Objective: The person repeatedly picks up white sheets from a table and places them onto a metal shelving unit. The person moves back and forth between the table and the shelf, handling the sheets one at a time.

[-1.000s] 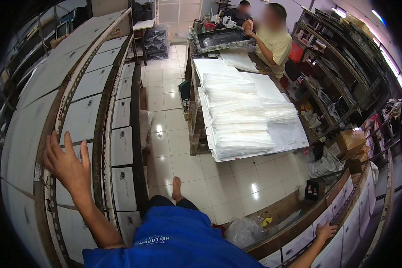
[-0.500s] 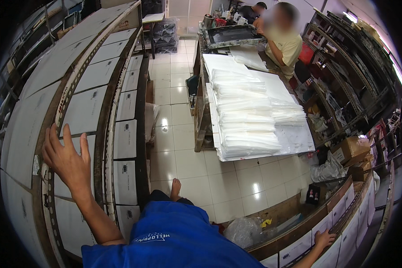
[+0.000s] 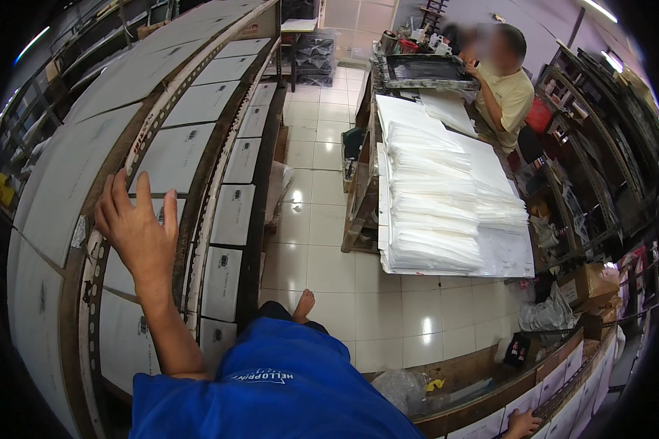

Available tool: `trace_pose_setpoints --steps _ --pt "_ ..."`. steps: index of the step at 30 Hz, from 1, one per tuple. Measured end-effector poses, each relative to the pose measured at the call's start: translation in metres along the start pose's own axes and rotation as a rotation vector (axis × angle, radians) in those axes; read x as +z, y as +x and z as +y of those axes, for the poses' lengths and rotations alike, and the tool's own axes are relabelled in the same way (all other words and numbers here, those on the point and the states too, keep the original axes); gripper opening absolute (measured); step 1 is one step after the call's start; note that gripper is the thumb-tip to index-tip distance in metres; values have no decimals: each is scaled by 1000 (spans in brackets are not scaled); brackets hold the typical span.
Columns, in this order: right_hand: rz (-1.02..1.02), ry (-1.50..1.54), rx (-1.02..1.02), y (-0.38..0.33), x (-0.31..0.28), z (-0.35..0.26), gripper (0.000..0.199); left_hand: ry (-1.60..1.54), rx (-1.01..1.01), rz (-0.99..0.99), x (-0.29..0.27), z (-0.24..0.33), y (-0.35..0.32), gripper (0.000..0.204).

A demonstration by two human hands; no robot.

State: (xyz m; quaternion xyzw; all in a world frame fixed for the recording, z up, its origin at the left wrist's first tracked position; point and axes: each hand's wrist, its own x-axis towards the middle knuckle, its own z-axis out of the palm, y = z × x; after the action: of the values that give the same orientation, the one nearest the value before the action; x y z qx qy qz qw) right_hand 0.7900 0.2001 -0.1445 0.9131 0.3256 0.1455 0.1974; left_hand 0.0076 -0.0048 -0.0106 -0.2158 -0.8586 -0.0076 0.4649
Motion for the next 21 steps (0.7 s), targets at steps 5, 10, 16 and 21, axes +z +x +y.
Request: trace_pose_setpoints --steps 5,10,16,21 --pt "6 -10 -50 5 0 -7 63 33 -14 14 -2 -2 -2 42" --pt "9 -25 -54 6 10 5 68 14 -19 22 4 9 2 43" --pt "36 -25 -160 20 18 2 75 22 -51 -6 3 3 2 43" --pt "-171 -223 -206 16 -7 4 85 -68 -51 38 4 2 5 45"
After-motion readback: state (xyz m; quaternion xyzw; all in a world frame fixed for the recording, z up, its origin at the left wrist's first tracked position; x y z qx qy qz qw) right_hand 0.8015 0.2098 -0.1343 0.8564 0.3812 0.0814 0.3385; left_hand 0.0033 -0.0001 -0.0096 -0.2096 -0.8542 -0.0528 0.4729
